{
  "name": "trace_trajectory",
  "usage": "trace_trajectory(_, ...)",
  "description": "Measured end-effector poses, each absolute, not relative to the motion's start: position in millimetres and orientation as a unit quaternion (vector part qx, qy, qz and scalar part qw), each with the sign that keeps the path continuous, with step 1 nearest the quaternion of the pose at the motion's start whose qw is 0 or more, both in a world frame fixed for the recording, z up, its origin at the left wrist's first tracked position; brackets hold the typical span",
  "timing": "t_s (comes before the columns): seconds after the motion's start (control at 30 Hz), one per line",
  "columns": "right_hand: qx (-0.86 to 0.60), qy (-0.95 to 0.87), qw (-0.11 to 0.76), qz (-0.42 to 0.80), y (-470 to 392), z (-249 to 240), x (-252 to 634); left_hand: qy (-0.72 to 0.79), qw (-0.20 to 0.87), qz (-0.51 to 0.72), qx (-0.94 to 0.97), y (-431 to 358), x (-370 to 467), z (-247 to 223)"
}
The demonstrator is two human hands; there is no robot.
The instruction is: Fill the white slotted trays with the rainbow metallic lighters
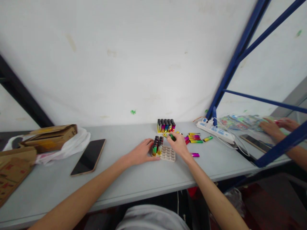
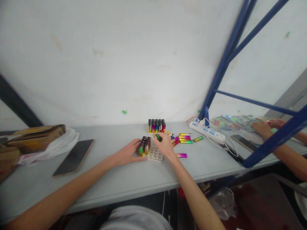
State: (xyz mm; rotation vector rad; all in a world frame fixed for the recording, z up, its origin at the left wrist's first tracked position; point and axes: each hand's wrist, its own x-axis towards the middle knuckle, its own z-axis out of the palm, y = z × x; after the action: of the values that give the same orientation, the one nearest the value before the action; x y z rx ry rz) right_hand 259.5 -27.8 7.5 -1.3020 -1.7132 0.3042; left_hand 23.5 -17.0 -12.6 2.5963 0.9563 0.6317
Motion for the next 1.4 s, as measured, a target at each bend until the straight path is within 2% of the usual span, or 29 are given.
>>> trace_trajectory(0.13,-0.533,-0.701,0.453,0.137,-29.1,14.6,260.4,0.329,0.157,0.228,0.903,-16.7,23.1,-13.8)
trace_trajectory(0.27,-0.480,-0.762,0.402,0.163,-36.1,30.4,267.4,0.327,0.156,0.227,0.904,-16.1,23.2,-14.5)
trace_trajectory(0.47,-0.411,-0.851,0.315,0.089,-55.7,57.1,275.5,0.325,0.156,0.229,0.904,-16.1,23.5,-14.7)
trace_trajectory(0.67,-0.412,-0.859,0.232,0.195,-68.1,68.2,275.9,0.324,0.160,0.229,0.904,-14.4,23.2,-17.8)
trace_trajectory(1.0,-0.413,-0.828,0.254,0.282,-58.3,48.4,265.3,0.324,0.156,0.225,0.906,-14.2,22.9,-18.3)
trace_trajectory(1.13,-0.422,-0.835,0.239,0.261,-60.3,43.6,259.6,0.323,0.151,0.216,0.909,-13.7,22.8,-18.8)
trace_trajectory(1.4,-0.470,-0.856,0.174,0.126,-62.2,43.4,246.8,0.316,0.147,0.216,0.912,-13.8,23.4,-17.8)
